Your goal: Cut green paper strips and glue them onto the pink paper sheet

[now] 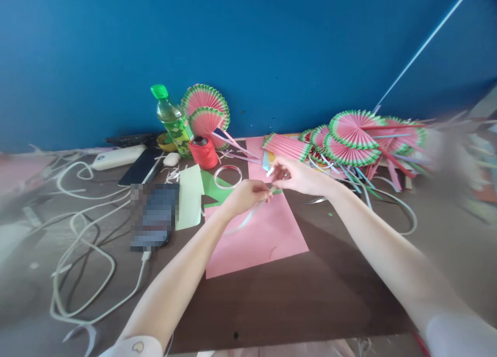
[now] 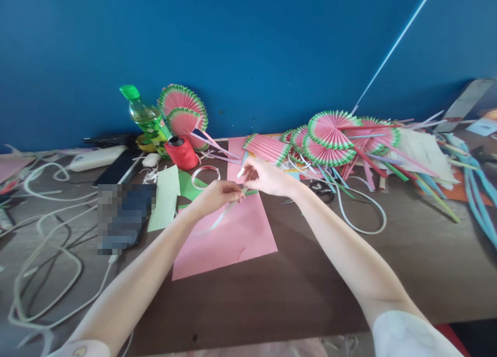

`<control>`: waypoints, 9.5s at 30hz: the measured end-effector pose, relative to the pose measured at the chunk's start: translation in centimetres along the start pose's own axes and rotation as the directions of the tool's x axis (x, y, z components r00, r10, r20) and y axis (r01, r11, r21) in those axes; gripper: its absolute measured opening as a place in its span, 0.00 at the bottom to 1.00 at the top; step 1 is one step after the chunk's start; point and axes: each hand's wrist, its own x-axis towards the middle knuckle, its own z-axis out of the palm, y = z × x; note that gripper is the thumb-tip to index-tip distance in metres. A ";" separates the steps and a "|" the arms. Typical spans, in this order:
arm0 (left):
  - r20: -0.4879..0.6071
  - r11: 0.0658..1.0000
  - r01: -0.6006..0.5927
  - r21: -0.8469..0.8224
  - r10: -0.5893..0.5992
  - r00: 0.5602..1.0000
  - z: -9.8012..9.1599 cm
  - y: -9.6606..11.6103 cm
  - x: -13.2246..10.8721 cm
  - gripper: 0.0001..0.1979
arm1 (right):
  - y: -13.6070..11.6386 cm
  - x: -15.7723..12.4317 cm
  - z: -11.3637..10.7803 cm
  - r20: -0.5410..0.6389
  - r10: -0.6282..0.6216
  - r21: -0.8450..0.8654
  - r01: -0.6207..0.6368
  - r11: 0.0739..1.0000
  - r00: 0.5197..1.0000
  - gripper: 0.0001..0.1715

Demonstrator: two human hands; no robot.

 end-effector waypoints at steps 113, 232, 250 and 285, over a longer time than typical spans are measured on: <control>-0.095 0.963 0.119 -0.240 -0.145 0.985 -0.8 0.4 0.0 0.08 | 0.4 0.7 1.0 -0.339 -0.014 0.009 0.018 1.000 0.941 0.11; 0.264 0.998 0.068 0.007 -0.067 0.962 -4.6 0.7 -0.8 0.12 | 2.4 1.8 -1.4 -0.235 0.269 0.757 0.002 0.653 0.934 0.09; -0.003 0.986 0.164 0.008 -0.164 0.986 -3.9 0.5 -0.5 0.10 | -0.8 0.5 2.2 -0.407 -0.404 -0.207 0.348 0.914 0.819 0.06; 0.038 0.995 -0.044 0.090 0.041 0.998 -3.3 0.9 -0.5 0.13 | -1.0 0.4 3.2 -0.265 -0.341 -0.324 0.250 0.912 0.902 0.12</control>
